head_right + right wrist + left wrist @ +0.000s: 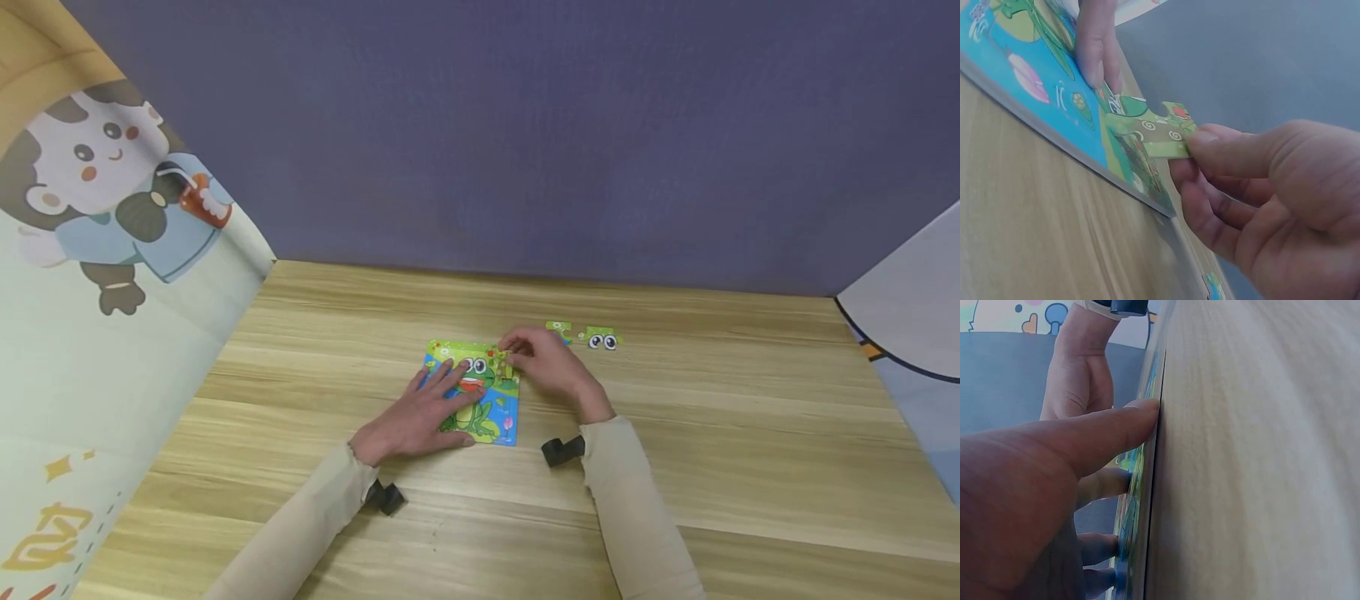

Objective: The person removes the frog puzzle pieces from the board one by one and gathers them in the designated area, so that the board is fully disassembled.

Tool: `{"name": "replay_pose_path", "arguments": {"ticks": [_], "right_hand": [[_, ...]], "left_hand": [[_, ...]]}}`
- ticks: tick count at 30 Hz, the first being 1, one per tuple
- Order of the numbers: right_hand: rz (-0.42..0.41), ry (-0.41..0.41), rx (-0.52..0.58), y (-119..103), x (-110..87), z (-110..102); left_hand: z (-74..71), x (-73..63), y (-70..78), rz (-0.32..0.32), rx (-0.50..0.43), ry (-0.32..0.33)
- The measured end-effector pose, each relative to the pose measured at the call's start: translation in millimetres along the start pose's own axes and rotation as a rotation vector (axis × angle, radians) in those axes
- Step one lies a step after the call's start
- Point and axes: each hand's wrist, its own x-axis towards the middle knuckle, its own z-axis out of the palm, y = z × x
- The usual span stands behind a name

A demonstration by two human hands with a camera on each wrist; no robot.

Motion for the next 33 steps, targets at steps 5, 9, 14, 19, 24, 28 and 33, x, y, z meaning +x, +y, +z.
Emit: {"name": "replay_pose_path", "arguments": {"ticks": [5, 9, 14, 19, 24, 28, 33], "right_hand": [[0.000, 0.006, 0.066, 2, -1.2, -1], [0.011, 0.011, 0.100, 4, -2.6, -1], [0.093, 0.090, 0.131, 9, -7.4, -5], [0.089, 0.169, 0.177, 23, -15.4, -19], [0.131, 0.206, 0.197, 37, -22.6, -42], [0.185, 0.241, 0.192, 49, -26.3, -66], [0.221, 0.249, 0.202, 72, -31.4, -94]], "left_hand": [[0.9, -0.9, -0.7, -0.001, 0.001, 0.003], [1.7, -1.2, -1.1, 0.001, -0.002, 0.006], [1.6, -0.3, -0.7, 0.007, 0.000, 0.000], [1.4, -0.1, -1.1, 0.005, 0.000, -0.007], [-1.7, 3.5, -0.9, -0.009, -0.009, -0.005], [-4.9, 9.4, 0.9, -0.017, -0.015, 0.005], [-7.4, 16.7, 3.7, -0.027, -0.017, 0.012]]}}
